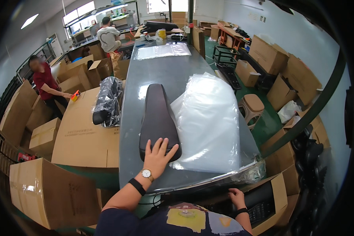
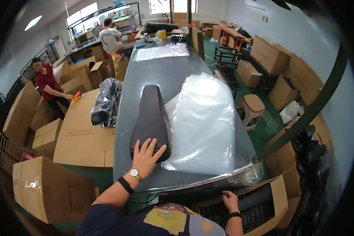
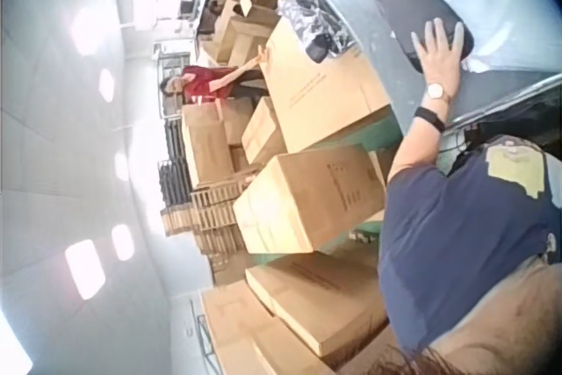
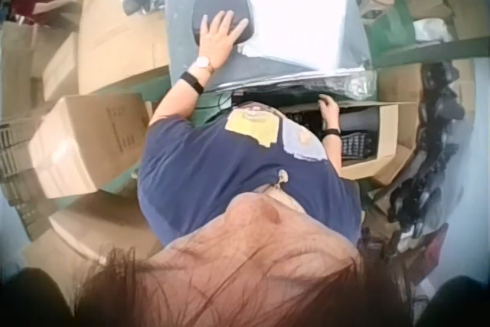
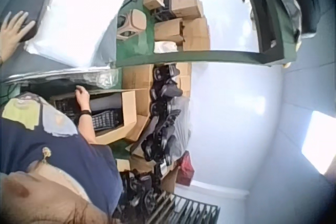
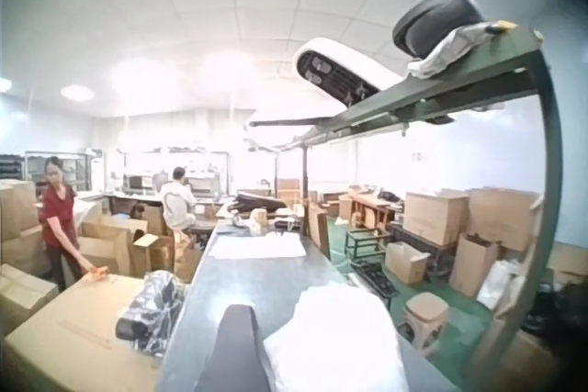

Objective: The person uses a utility knife to open a cardboard box and removes a black bicycle seat. They then place the seat into a clear plastic bag and seal it. This process is repeated for multiple seats, with the person handling each item individually and placing the packaged units on a nearby table.

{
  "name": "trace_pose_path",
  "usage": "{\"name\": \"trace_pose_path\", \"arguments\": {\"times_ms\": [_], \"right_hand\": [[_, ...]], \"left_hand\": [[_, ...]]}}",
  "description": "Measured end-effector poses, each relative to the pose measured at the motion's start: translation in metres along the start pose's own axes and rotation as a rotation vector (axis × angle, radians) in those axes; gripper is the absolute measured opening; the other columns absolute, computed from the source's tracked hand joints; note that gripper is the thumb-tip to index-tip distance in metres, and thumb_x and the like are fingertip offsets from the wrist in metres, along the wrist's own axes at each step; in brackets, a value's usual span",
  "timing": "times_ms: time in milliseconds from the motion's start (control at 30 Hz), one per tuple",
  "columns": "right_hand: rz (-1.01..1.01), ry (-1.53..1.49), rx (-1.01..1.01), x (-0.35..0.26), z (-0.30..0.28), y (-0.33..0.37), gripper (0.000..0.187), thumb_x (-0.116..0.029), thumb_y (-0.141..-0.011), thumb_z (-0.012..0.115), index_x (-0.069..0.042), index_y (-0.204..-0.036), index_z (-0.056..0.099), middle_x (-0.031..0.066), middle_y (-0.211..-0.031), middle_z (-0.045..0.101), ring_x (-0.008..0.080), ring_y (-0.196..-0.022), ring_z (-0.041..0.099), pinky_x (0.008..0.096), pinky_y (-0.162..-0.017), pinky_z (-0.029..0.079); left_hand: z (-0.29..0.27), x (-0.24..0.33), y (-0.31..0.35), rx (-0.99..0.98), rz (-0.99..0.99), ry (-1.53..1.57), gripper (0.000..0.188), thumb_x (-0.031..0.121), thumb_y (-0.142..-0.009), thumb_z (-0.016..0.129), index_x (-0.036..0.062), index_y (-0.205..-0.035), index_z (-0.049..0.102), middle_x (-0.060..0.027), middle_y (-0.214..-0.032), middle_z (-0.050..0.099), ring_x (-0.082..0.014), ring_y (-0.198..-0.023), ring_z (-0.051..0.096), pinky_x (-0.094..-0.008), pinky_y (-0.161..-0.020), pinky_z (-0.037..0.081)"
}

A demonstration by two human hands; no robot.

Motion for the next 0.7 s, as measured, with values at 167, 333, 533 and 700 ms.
{"name": "trace_pose_path", "arguments": {"times_ms": [167,333,533,700], "right_hand": [[-0.022,0.126,-0.044,-0.019,0.011,-0.001,0.025,-0.005,-0.081,0.063,0.000,-0.105,0.067,0.0111,-0.087,0.071,0.0164,-0.075,0.068,0.0288,-0.070,0.054],[-0.048,0.304,-0.059,-0.054,0.005,0.005,0.025,-0.008,-0.082,0.063,-0.003,-0.106,0.068,0.0112,-0.090,0.071,0.0178,-0.082,0.069,0.0298,-0.075,0.054],[-0.039,0.069,-0.055,-0.105,0.003,-0.013,0.022,-0.005,-0.083,0.060,-0.001,-0.104,0.068,0.0101,-0.089,0.071,0.0167,-0.080,0.068,0.0284,-0.075,0.053],[-0.655,0.316,0.168,-0.294,-0.047,-0.029,0.021,-0.005,-0.083,0.061,-0.004,-0.103,0.067,0.0133,-0.085,0.064,0.0241,-0.071,0.063,0.0322,-0.066,0.051]], "left_hand": [[-0.010,-0.036,0.002,0.078,-0.064,0.093,0.067,0.004,-0.072,0.059,0.0230,-0.135,0.048,-0.0149,-0.129,0.051,-0.0318,-0.117,0.049,-0.0588,-0.099,0.032],[-0.031,-0.131,0.036,0.478,-0.602,0.474,0.063,0.001,-0.082,0.059,0.0050,-0.141,0.036,-0.0176,-0.137,0.044,-0.0363,-0.125,0.043,-0.0462,-0.107,0.030],[0.026,-0.211,0.126,0.928,-1.151,1.963,0.045,0.017,-0.087,0.055,0.0037,-0.130,0.048,-0.0120,-0.122,0.060,-0.0266,-0.107,0.061,-0.0412,-0.091,0.052],[0.011,-0.201,0.157,0.886,-1.198,2.053,0.043,0.014,-0.082,0.052,-0.0022,-0.123,0.052,-0.0155,-0.115,0.063,-0.0297,-0.101,0.064,-0.0418,-0.089,0.053]]}}
Point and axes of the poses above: each hand's wrist, its own y-axis away from the middle knuckle, its own z-axis out of the palm, x = y × z, the point moved 8 cm from there along -y, towards the middle knuckle
